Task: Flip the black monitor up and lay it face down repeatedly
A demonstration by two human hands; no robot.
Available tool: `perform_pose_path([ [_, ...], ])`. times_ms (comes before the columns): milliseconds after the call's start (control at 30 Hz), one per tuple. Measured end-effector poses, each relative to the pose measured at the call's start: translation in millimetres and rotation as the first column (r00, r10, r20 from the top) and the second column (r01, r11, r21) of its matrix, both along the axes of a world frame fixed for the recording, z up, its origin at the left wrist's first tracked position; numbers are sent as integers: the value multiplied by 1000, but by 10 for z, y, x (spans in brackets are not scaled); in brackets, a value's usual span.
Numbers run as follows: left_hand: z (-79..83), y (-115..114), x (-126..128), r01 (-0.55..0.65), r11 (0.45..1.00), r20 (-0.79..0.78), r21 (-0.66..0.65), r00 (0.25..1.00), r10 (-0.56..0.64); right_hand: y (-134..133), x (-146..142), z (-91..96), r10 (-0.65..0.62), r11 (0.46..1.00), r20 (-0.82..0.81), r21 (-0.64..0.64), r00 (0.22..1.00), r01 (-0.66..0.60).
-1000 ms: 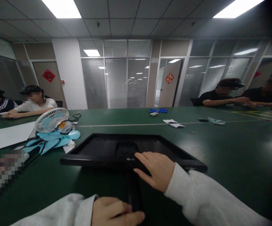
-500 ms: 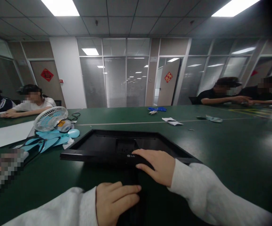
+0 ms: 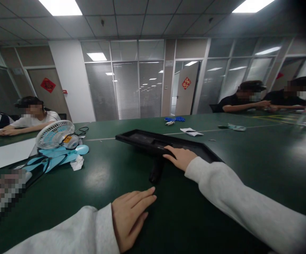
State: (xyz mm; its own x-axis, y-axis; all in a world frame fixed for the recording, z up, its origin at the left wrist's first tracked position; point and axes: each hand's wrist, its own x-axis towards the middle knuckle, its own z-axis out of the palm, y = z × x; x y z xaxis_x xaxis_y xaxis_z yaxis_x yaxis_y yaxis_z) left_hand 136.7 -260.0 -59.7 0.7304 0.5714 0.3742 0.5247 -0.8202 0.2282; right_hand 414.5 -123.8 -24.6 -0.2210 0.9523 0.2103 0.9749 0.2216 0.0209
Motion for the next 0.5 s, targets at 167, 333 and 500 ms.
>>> perform_pose_path([
  [167, -27, 13, -11, 34, 998, 42, -50, 999, -32, 344, 453, -78, -344, 939, 7, 14, 939, 344],
  [333, -95, 37, -23, 40, 997, 60, -60, 998, -37, 556, 967, -147, -557, 830, -57, -13, 828, 558],
  [500, -198, 70, -31, 27, 996, 69, -87, 997, -21, 581, 1267, -111, -652, 756, -73, 1, 755, 654],
])
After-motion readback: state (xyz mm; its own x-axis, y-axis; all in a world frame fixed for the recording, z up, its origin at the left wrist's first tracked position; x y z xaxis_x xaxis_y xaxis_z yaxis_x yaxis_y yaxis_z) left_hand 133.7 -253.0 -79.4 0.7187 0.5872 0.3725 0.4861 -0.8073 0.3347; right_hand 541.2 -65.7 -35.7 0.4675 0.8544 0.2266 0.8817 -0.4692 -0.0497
